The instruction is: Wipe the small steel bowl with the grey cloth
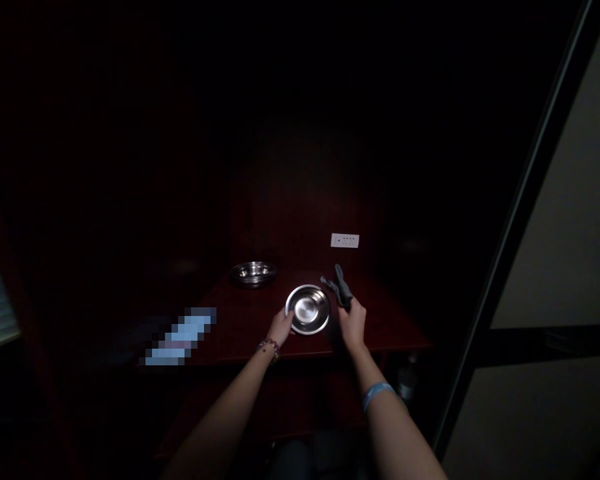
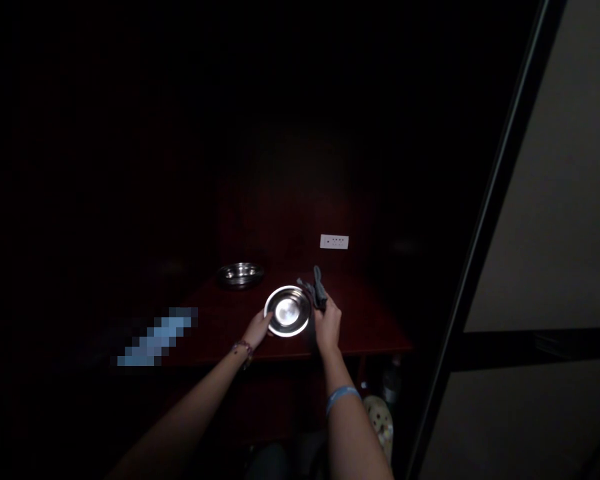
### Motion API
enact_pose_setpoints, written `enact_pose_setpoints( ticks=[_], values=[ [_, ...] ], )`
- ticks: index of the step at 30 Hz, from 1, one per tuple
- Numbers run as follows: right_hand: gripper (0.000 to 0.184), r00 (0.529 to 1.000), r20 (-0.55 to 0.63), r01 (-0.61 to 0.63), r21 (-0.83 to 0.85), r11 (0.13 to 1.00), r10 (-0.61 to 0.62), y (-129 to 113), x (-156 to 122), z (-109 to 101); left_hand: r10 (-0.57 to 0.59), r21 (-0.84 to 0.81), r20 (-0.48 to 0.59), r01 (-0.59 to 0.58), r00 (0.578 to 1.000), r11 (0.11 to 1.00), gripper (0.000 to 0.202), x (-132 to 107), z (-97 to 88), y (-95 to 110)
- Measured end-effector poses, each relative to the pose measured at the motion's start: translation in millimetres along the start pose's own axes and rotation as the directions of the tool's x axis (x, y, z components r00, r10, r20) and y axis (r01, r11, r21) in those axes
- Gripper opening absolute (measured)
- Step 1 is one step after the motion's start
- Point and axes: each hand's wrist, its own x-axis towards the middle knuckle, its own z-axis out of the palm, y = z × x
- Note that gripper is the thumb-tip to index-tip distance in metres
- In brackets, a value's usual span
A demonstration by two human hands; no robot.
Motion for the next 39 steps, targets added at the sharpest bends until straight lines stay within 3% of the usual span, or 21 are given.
enact_pose_setpoints(
  ticks=[6, 17, 23, 34, 39],
  values=[
    [0.062, 0.961, 0.262, 0.099, -0.021, 0.995, -0.090, -12.5, -8.0, 10.1, -0.003, 0.018, 0.021, 0.003, 1.000, 1.000, 0.043, -1.2, 0.3, 1.6],
    [0.067, 0.807, 0.588, 0.172, -0.142, 0.975, -0.057, 4.7, -17.1, 27.2, 0.000, 0.060, 0.051, -0.003, 0.999, 0.998, 0.052, -3.7, 1.8, 3.3],
    [0.066, 0.759, 0.651, 0.218, -0.204, 0.954, -0.034, 17.9, -23.4, 34.5, 0.021, 0.046, 0.092, -0.025, 0.996, 0.999, 0.057, -0.5, 4.5, -1.0],
    [0.076, 0.789, 0.614, 0.198, -0.227, 0.953, -0.018, 15.7, -26.0, 33.2, 0.013, 0.090, 0.169, -0.029, 0.986, 0.996, 0.062, -4.5, 4.6, 0.8],
    [0.072, 0.726, 0.682, 0.249, -0.141, 0.958, -0.088, 14.3, -24.3, 35.7, 0.023, 0.087, 0.182, -0.040, 0.983, 0.995, 0.066, -5.4, 4.9, 2.0]
  ],
)
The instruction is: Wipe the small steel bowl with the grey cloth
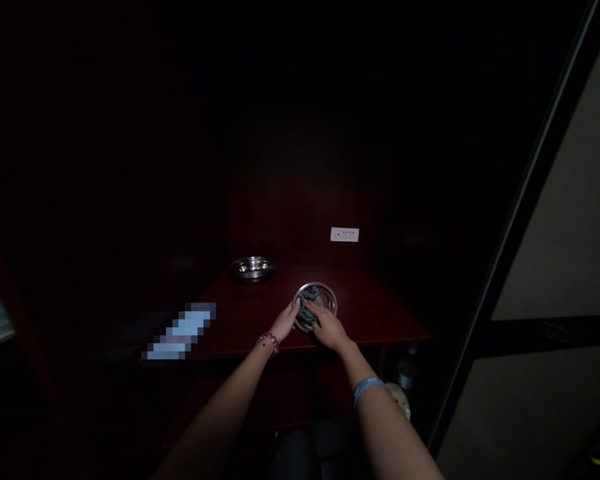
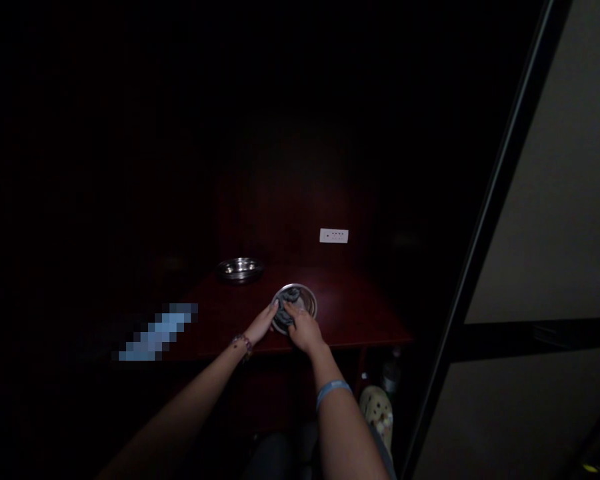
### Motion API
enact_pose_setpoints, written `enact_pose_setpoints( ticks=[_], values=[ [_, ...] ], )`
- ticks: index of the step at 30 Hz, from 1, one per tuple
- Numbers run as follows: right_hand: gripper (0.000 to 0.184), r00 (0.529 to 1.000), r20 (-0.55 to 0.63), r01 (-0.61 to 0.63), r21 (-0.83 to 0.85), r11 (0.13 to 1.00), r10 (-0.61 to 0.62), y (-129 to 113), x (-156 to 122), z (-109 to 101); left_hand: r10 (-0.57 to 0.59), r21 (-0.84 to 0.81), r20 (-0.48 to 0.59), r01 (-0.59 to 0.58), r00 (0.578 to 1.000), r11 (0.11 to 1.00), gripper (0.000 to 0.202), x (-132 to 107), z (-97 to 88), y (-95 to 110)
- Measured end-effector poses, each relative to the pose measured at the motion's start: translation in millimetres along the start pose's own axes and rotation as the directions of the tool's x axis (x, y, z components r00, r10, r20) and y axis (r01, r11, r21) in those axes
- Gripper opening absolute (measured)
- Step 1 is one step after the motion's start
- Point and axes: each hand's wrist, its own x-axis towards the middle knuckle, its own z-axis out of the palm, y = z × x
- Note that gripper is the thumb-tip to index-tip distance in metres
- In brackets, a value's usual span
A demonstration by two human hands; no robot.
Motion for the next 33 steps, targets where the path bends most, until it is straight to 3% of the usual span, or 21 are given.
enact_pose_setpoints(
  ticks=[6, 11, 15, 18, 21, 24, 27, 30, 33],
  values=[
    [0.048, 0.994, 0.017, -0.110, -0.048, 0.993, 0.111, -2.8, 3.3, -2.6, 0.021, -0.040, -0.025, -0.022, 0.999, 0.999, 0.067, 0.2, -0.6, 0.0],
    [0.031, 0.979, 0.023, -0.191, -0.241, 0.952, 0.203, -11.0, 2.7, -12.7, 0.014, -0.076, -0.046, -0.018, 0.999, 0.997, 0.066, -1.9, -0.2, 2.9],
    [0.031, 0.981, -0.041, -0.188, -0.419, 0.888, 0.188, -20.3, 1.4, -19.8, 0.029, -0.075, -0.051, -0.033, 0.998, 0.997, 0.065, -2.4, 0.1, 3.1],
    [0.028, 0.973, -0.144, -0.226, -0.428, 0.875, 0.181, -24.9, 0.2, -25.4, 0.031, -0.069, -0.051, -0.034, 0.998, 0.997, 0.066, -0.8, 0.4, 1.1],
    [0.028, 0.920, -0.278, -0.350, -0.262, 0.899, 0.277, -20.2, 0.1, -32.5, 0.105, -0.119, -0.073, -0.113, 0.992, 0.986, 0.063, 2.4, 0.5, -1.8],
    [0.033, 0.821, -0.312, -0.437, 0.195, 0.878, 0.478, -3.5, 0.5, -40.0, 0.162, -0.153, -0.104, -0.177, 0.981, 0.972, 0.062, 6.0, 0.4, -4.5],
    [0.039, 0.741, -0.327, -0.278, 0.646, 0.711, 0.587, 18.6, -1.0, -46.4, 0.149, -0.147, -0.115, -0.165, 0.982, 0.975, 0.064, 8.5, 0.4, -6.0],
    [0.043, 0.619, -0.310, -0.251, 0.792, 0.556, 0.722, 37.0, -4.1, -49.5, 0.148, -0.147, -0.124, -0.166, 0.981, 0.975, 0.066, 9.9, 0.3, -6.8],
    [0.040, 0.548, -0.271, -0.203, 0.874, 0.440, 0.791, 48.3, -6.1, -48.7, 0.155, -0.131, -0.140, -0.173, 0.978, 0.976, 0.065, 10.7, 0.1, -7.8]
  ],
)
